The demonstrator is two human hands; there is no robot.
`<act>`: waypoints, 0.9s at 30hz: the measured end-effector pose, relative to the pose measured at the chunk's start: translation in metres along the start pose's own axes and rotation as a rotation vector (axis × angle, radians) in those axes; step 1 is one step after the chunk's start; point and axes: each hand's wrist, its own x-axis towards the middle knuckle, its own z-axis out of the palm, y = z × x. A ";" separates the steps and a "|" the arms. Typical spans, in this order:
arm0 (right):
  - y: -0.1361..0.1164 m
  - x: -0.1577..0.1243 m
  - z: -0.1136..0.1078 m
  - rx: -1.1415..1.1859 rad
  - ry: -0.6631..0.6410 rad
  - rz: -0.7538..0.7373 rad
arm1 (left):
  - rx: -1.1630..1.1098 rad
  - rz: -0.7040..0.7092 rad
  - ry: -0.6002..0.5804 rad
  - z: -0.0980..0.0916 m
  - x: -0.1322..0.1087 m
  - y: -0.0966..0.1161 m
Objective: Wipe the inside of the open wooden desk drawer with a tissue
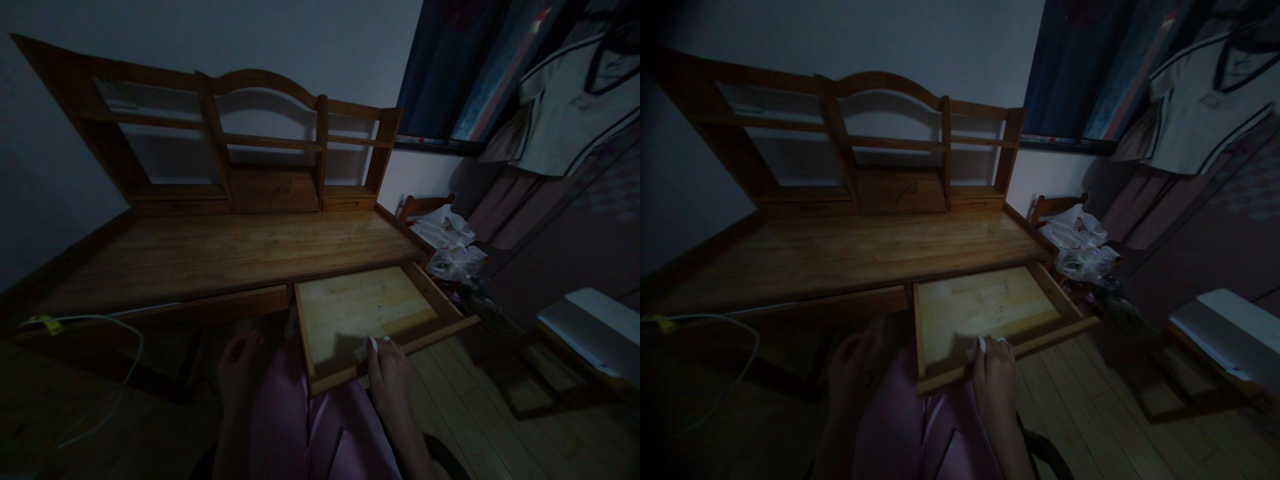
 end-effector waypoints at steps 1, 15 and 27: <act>-0.005 -0.001 0.001 -0.004 -0.010 -0.008 | 0.001 -0.016 -0.046 0.002 0.000 -0.003; -0.061 -0.004 0.004 0.272 -0.245 0.135 | -0.269 -0.046 -0.208 0.011 0.006 -0.022; -0.047 0.027 -0.010 0.607 0.010 0.339 | -0.219 0.092 -0.233 -0.001 -0.008 0.019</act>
